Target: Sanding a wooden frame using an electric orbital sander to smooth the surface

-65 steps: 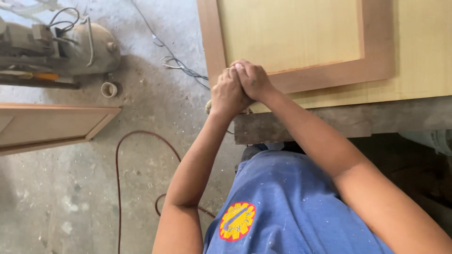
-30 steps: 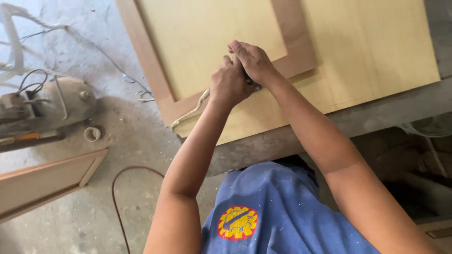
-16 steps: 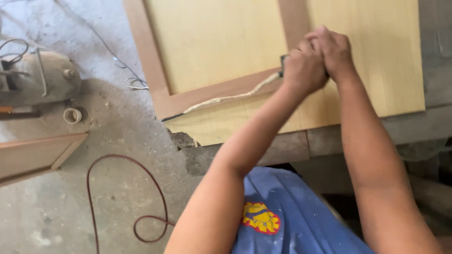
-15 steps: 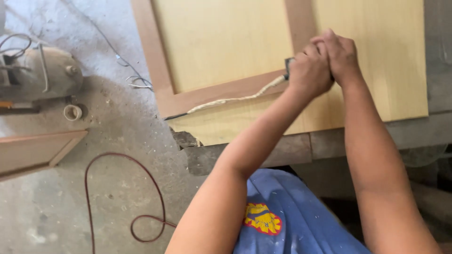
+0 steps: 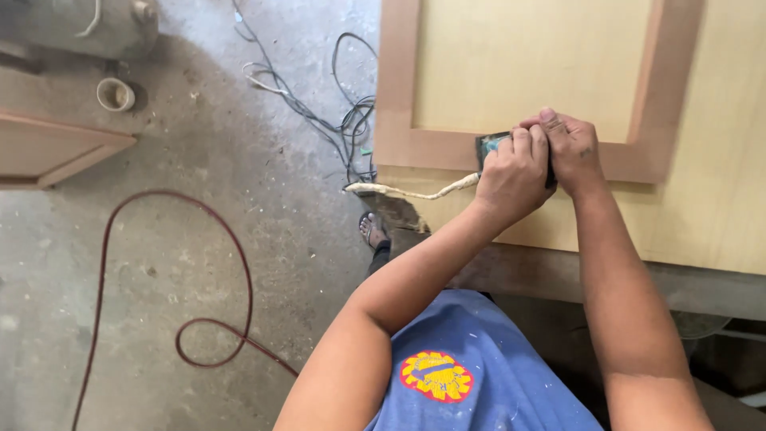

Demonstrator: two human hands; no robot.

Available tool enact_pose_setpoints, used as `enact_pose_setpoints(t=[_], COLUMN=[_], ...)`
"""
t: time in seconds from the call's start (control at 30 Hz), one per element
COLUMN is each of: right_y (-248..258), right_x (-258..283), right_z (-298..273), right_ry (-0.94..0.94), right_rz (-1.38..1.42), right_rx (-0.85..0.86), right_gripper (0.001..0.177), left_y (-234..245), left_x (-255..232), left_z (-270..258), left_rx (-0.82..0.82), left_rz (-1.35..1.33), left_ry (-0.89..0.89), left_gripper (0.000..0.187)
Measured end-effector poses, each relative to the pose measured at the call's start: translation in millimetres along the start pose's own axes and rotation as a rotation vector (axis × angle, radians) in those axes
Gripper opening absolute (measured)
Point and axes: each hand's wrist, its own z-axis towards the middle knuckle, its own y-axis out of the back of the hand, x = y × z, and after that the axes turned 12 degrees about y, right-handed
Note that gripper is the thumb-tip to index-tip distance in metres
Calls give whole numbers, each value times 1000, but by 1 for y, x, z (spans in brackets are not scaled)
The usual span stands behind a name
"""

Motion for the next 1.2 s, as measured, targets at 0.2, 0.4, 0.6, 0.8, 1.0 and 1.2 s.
enact_pose_setpoints(t=[0.2,0.4,0.6,0.8,1.0,1.2], right_y=[-83,-150,-161,-121,-151,-185], right_x=[45,82,94,94,98,100], right_z=[8,17,21,9,14,34], right_ry=[49,58,119,-45,-30,183], right_rz=[44,82,77,65,67,64], right_rx=[31,61,35,3,-58,25], right_gripper=[36,38,40,44,44,44], left_y=[48,63,78,89,74,94], left_x=[80,153,169,131,153,214], left_z=[26,33,51,58,55,79], left_rx=[-98,-63,11,147,72,208], left_rz=[17,38,27,-10,-66,34], left_ry=[86,82,39,13,16,-105], left_gripper=[58,66,53,35,37,45])
